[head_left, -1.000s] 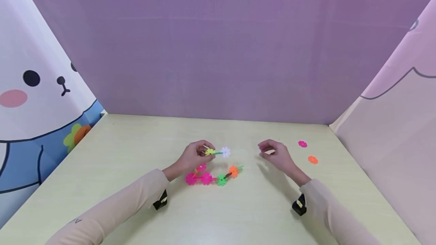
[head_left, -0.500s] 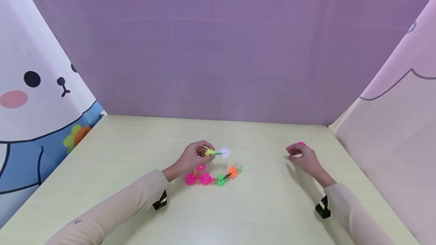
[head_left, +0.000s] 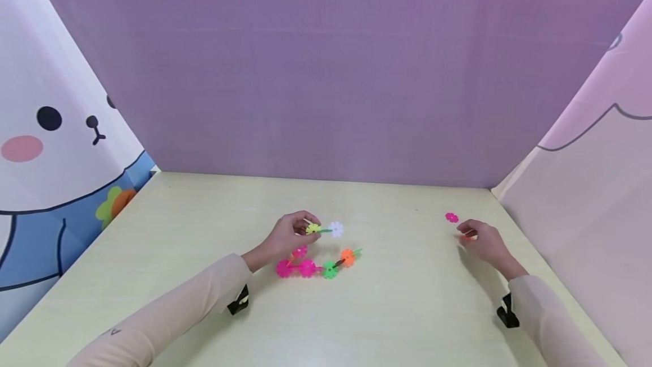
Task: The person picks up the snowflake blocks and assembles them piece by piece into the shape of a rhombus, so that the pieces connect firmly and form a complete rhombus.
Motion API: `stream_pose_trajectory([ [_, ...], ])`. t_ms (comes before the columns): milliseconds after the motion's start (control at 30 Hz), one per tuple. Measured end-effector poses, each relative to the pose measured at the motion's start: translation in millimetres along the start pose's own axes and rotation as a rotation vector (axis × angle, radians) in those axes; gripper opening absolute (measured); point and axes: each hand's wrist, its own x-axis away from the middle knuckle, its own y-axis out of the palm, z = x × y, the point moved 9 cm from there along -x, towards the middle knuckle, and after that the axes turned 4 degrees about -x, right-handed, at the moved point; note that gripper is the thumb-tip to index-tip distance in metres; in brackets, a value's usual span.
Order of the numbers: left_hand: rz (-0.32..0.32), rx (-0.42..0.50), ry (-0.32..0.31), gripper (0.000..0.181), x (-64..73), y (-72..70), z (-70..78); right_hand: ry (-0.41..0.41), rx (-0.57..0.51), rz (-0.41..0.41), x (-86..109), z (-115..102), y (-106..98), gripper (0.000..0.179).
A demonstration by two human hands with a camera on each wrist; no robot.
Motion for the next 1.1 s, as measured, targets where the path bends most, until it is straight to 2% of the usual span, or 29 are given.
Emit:
stream_pose_trajectory([
  [200,-0.01,-0.002,0.006,0.024,-0.5,1.3,-0.3,0.033,0.035,-0.027,1.0,15.4,-3.2,0.021],
  [433,-0.008,-0.009,0.004,0.024,-0.3,1.4,0.5,0.047,0.056,-0.079,1.6,23.5,-1.8,0.021],
  [600,-0.011,-0.007,0.009,0.024,-0.5,1.9,0.6,0.052,0.071,-0.078,1.5,27.5,0.3,0.019],
  [867,-0.01,-0.008,0.002,0.023,-0.5,2.2,-0.3,0.032,0.064,-0.082,-2.3,28.1,2.1,0.023],
  [1100,-0.013,-0.006,-0.003,0.024,-0.4,2.6,-0.6,-0.019,0.079,-0.062,-4.7,20.0,-2.6,0.023],
])
